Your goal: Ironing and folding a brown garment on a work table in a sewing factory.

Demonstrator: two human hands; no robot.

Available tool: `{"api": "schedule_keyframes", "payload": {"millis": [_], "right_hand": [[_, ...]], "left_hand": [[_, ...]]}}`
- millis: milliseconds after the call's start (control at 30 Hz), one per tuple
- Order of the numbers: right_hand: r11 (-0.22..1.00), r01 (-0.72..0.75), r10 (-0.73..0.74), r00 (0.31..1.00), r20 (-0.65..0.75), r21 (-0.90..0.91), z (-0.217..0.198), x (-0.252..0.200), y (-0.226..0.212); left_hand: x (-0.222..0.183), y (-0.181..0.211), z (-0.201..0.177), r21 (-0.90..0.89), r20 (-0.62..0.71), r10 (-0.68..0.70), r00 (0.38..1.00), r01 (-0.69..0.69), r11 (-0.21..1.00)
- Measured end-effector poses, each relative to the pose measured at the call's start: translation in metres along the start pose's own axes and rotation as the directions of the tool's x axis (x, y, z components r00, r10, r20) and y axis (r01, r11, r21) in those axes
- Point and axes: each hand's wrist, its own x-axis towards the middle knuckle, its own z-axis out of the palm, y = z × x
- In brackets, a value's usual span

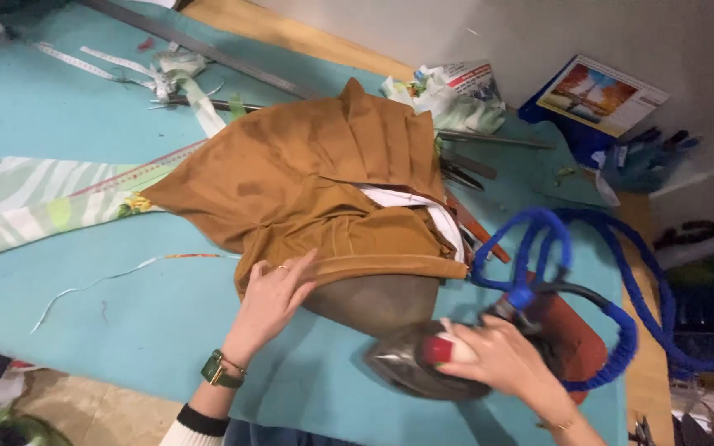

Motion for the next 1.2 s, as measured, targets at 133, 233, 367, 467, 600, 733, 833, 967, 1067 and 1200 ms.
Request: {"api": "schedule_keyframes", "payload": {"millis": [133,233,367,467,600,733,833,967,1067,1200], "right_hand": [[0.969,-0.243,0.245,0.964,0.100,-0.038,0.017,-0.068,0.074],[0.928,-0.254,0.290,0.952,0.102,-0.271,0.006,-0.109,0.111],[0.759,-0.523,0.574,0.819,0.018,-0.387,0.022,-0.137,0.146],[0.778,-0.475,0.481,0.871,-0.098,-0.410,0.051,-0.149,0.168],[0.669,-0.743,0.739,0.667,0.096,0.009,0.028,-0.118,0.137],[0.685,-0.723,0.725,0.689,0.016,0.091,0.046,-0.106,0.134],[0.717,-0.694,0.692,0.700,-0.176,0.059,0.057,-0.095,0.137],[0.703,-0.711,0.678,0.673,-0.297,-0.008,0.059,-0.082,0.134],[0.682,-0.731,0.682,0.640,-0.353,-0.009,0.049,-0.066,0.113],[0.870,-0.453,0.488,0.744,-0.457,0.192,0.036,-0.010,0.046]], "left_hand": [[0.001,0.010,0.009,0.372,-0.095,0.186,0.978,-0.139,0.918],[-0.005,0.020,0.021,0.473,-0.034,0.178,0.983,-0.141,0.870],[-0.006,0.024,0.035,0.538,-0.064,0.168,0.984,-0.107,0.836],[-0.004,0.025,0.044,0.555,-0.072,0.146,0.987,-0.082,0.828],[-0.005,0.022,0.049,0.608,-0.087,0.132,0.987,-0.052,0.792],[-0.002,0.020,0.048,0.634,-0.090,0.141,0.986,-0.053,0.772],[-0.002,0.015,0.050,0.642,-0.094,0.154,0.984,-0.058,0.765],[-0.006,0.002,0.054,0.652,-0.084,0.178,0.980,-0.081,0.754],[-0.010,-0.002,0.044,0.612,-0.078,0.233,0.969,-0.138,0.779],[-0.015,-0.014,0.037,0.574,-0.084,0.318,0.944,-0.215,0.790]]}}
